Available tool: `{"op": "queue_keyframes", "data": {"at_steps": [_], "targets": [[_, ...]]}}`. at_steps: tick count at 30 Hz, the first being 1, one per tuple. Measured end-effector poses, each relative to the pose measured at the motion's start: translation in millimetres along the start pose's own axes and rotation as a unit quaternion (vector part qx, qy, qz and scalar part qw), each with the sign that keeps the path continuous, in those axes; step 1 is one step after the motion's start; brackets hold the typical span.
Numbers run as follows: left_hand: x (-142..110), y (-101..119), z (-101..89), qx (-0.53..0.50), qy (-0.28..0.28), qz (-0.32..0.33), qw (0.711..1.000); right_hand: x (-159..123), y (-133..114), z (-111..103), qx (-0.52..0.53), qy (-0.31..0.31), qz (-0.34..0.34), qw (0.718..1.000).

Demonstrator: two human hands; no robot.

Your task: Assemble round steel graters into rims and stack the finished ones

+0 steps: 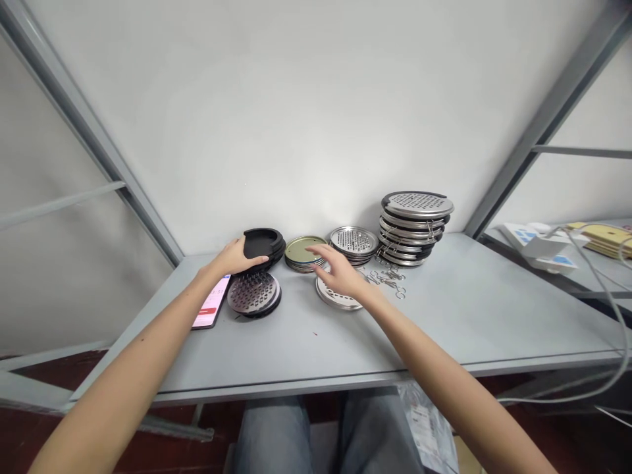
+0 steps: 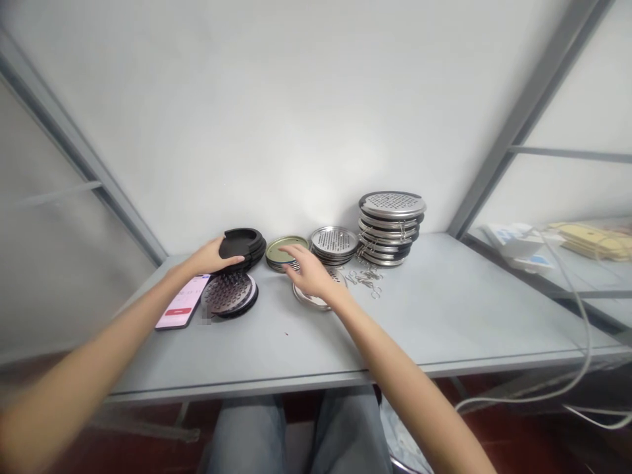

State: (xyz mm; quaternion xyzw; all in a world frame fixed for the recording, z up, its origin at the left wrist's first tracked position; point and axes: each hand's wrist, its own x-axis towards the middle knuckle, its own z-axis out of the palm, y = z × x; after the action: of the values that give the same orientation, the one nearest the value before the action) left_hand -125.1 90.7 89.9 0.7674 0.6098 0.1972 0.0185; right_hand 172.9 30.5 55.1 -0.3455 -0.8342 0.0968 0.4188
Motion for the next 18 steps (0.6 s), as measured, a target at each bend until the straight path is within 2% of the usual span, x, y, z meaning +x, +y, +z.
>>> {"op": "queue_keyframes", "data": {"at_steps": [2,4,6,8,12,18], "targets": [[-1,-2,0.8,-0.019,-0.01,0.028,0.999,34,-7,16,-0.036,-0.047,-0.04,0.997],[-3,-4,1.8,-0.03,-0.008,0.039,0.999,65,-5,33,-0.088,-0.07,-0.045,0.993],[-5,-6,3.5,-0.035,0.005,0.037,0.999,88,2,47,-0.13,-0.094,-0.044,0.986],[-7,-8,5.6,-0.037,0.017,0.033,0.999,103,11,54,-0.157,-0.15,-0.062,0.974],[-9,-11,8.7,-0.047,0.026,0.039,0.998,118,19,52,-0.206,-0.181,-0.071,0.959],[-10,-14,8.5,-0.05,0.028,0.018,0.998,132,11,40,-0.293,-0.237,-0.101,0.921]]}}
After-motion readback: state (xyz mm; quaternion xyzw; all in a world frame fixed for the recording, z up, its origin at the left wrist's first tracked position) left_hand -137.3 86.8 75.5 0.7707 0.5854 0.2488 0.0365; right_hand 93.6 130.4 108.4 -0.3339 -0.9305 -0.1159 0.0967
